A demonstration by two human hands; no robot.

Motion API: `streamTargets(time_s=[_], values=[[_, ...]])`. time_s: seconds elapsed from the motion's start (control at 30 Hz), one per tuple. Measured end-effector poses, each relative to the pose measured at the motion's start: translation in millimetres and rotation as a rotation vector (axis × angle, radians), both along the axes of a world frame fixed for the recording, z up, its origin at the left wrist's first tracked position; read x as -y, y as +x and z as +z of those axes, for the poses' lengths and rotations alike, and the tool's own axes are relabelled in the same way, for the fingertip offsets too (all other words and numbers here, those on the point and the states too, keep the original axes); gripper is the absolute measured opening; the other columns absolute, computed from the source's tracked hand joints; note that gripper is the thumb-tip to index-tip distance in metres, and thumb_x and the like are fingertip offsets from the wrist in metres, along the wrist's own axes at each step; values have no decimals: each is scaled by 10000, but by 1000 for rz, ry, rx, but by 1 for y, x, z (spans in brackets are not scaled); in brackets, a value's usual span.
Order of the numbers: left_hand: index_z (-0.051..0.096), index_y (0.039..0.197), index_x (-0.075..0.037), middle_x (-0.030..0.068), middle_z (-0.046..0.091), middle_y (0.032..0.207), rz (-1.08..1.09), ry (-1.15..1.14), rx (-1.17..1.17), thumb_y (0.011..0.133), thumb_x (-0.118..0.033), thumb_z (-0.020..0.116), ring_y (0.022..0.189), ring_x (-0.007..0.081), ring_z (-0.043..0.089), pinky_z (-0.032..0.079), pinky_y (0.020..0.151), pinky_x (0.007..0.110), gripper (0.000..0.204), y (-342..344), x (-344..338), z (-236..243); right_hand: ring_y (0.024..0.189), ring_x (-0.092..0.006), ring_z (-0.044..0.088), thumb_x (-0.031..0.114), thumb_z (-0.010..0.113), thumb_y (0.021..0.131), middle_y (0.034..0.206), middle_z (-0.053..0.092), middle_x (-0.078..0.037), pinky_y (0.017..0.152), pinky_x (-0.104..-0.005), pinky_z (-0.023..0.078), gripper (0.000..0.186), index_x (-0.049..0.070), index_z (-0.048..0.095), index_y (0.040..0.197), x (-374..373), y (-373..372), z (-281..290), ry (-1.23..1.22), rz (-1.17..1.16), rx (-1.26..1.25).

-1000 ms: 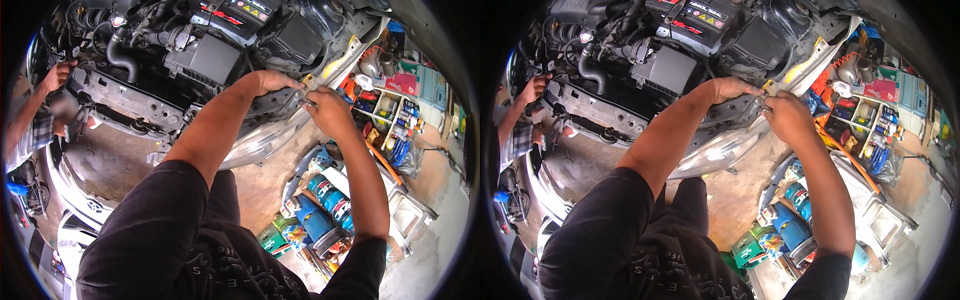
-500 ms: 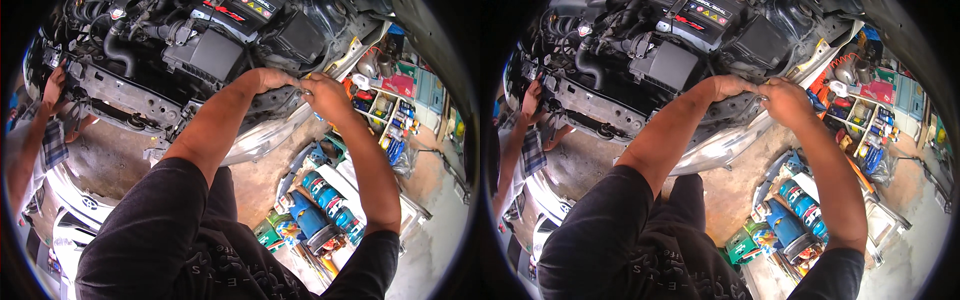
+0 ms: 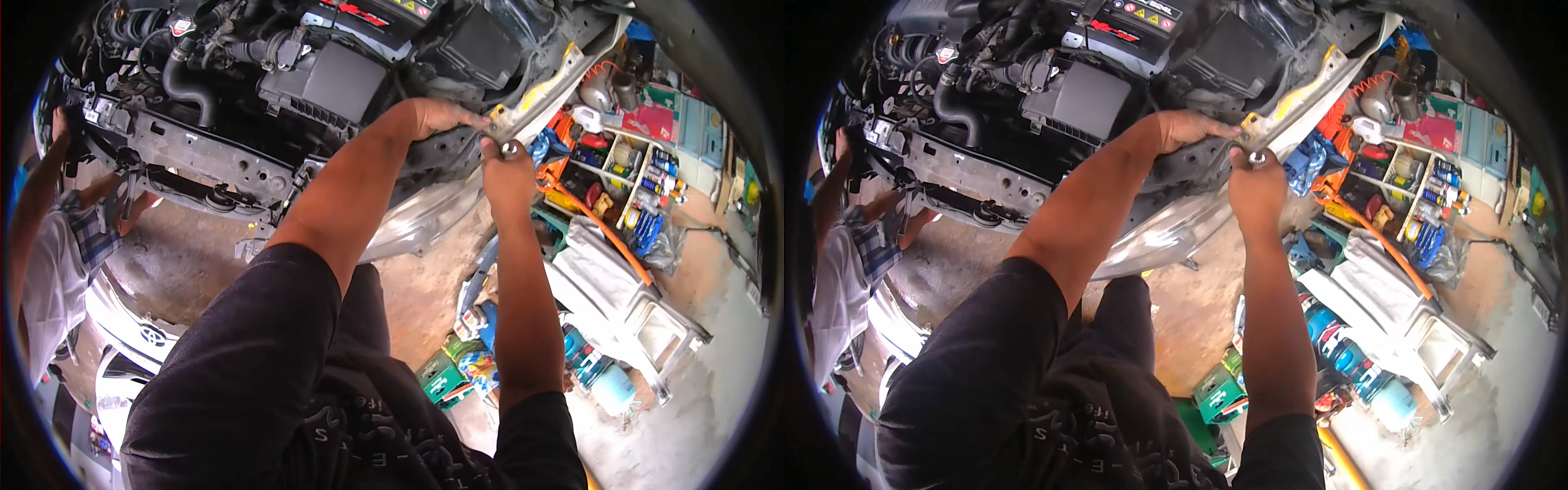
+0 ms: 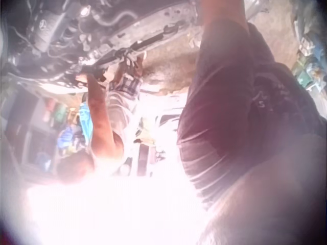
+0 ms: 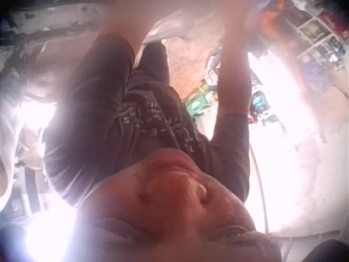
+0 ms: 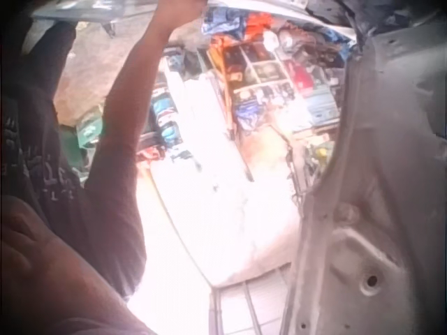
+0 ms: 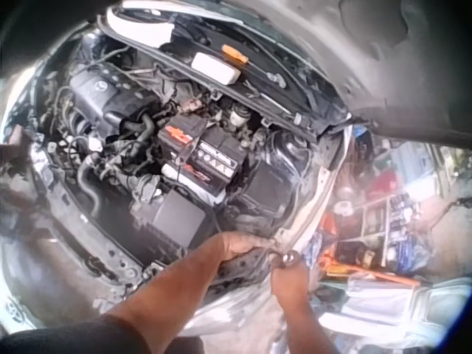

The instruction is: The person removes and adjusts a car headlight assembly using a wrench and a screwdriver, while also manipulating the fender liner and front bumper by hand.

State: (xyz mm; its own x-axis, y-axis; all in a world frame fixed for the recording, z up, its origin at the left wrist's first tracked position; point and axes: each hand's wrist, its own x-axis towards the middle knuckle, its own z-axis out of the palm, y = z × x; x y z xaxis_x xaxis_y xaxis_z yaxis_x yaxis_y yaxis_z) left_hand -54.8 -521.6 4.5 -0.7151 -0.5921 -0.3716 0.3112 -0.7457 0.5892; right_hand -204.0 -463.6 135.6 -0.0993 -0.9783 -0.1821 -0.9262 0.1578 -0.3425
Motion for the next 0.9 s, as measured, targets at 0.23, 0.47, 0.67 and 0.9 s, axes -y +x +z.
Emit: streamTargets(time_s=[0.23,0.47,0.67,0.9], values=[[623,1410,-69,69,611,1435,18,-51,3,886,-481,787,1311,193,525,393,1107,344,687,5,-4,9,593,-135,554,309,685,983,738,658,-63,547,-319,391,293,17,676,1006,-9,25,13,187,-456,512],[662,1334,-51,103,688,1316,211,-368,685,889,-479,784,1184,215,624,459,1043,357,629,18,-27,37,570,-120,536,299,672,1002,695,625,-30,537,-308,417,311,-11,673,1009,-47,-31,66,153,-141,367],[645,1205,-17,75,709,1079,353,-494,781,958,-310,758,966,153,674,534,855,313,400,111,-158,110,701,-159,632,328,639,1008,731,672,-55,683,-334,490,325,27,700,900,-161,-159,47,459,-159,223],[639,1246,-20,133,738,1054,324,-193,1374,900,-227,799,989,217,718,561,849,338,433,248,-345,97,737,-95,608,311,645,1006,772,685,-28,704,-305,484,266,63,739,986,-240,-124,43,1046,66,268]])
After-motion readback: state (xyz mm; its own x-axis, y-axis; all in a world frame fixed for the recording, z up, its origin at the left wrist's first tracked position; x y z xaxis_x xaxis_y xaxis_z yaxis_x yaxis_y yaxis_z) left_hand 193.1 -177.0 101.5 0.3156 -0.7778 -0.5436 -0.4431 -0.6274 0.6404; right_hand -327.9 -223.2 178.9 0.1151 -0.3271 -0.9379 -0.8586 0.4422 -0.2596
